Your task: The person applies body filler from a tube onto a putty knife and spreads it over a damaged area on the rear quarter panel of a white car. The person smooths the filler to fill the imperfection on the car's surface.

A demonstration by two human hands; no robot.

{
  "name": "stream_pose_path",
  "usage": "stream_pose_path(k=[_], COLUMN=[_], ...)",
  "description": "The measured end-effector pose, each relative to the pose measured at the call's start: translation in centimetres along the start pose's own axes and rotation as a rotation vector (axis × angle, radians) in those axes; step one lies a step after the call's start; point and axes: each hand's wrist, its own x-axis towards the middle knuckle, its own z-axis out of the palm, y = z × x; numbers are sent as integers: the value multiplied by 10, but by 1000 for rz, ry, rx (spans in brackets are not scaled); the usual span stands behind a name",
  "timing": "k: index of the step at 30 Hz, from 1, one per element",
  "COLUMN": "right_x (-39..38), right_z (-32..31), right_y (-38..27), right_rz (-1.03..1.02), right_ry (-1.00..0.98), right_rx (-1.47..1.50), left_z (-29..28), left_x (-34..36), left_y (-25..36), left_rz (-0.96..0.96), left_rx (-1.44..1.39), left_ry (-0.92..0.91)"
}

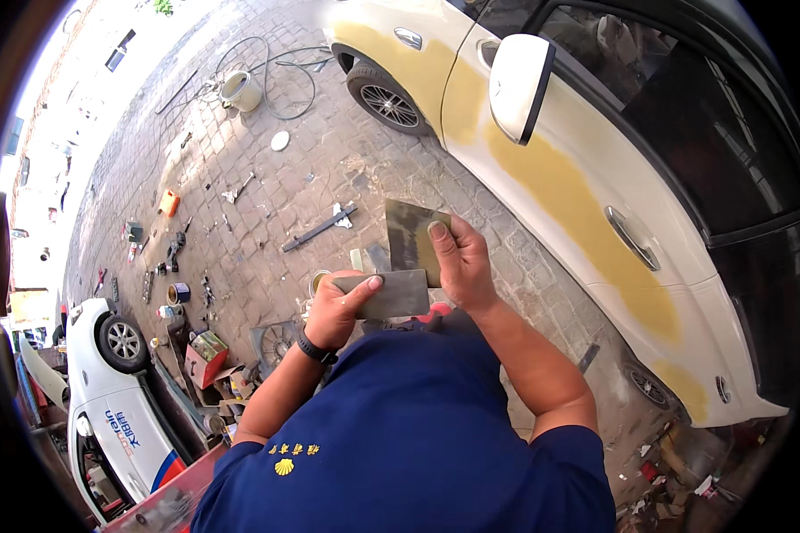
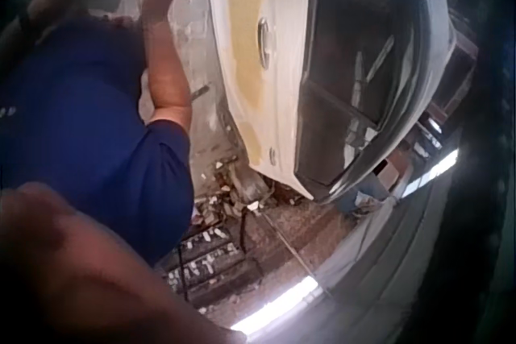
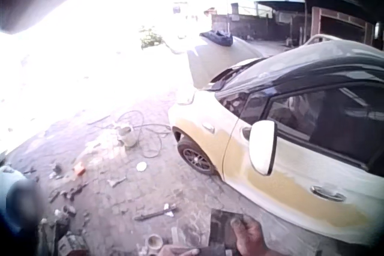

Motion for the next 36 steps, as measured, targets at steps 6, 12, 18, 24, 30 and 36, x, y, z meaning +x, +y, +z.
stream_pose_path(k=[6, 12, 18, 24, 30, 36], right_x=[-14, -24, -45, -62, -61, -49], right_z=[-33, -9, -1, 9, 4, -13], right_y=[20, 29, 56, 24, 24, 22], right_rz=[-227, 281, 190, 101, 325, 46], right_ry=[-638, 220, 416, -54, -207, 139], right_rx=[-744, 289, -103, 10, 632, 23], left_z=[-27, -74, -15, 3, -1, 5], left_x=[21, 14, 15, 24, 39, 35], left_y=[5, -77, -50, -19, -14, -18], left_rz=[135, 525, 139, 79, 8, 218], left_rx=[-334, 518, 345, -108, -167, 73], left_ry=[325, 375, -34, -554, -493, -54])
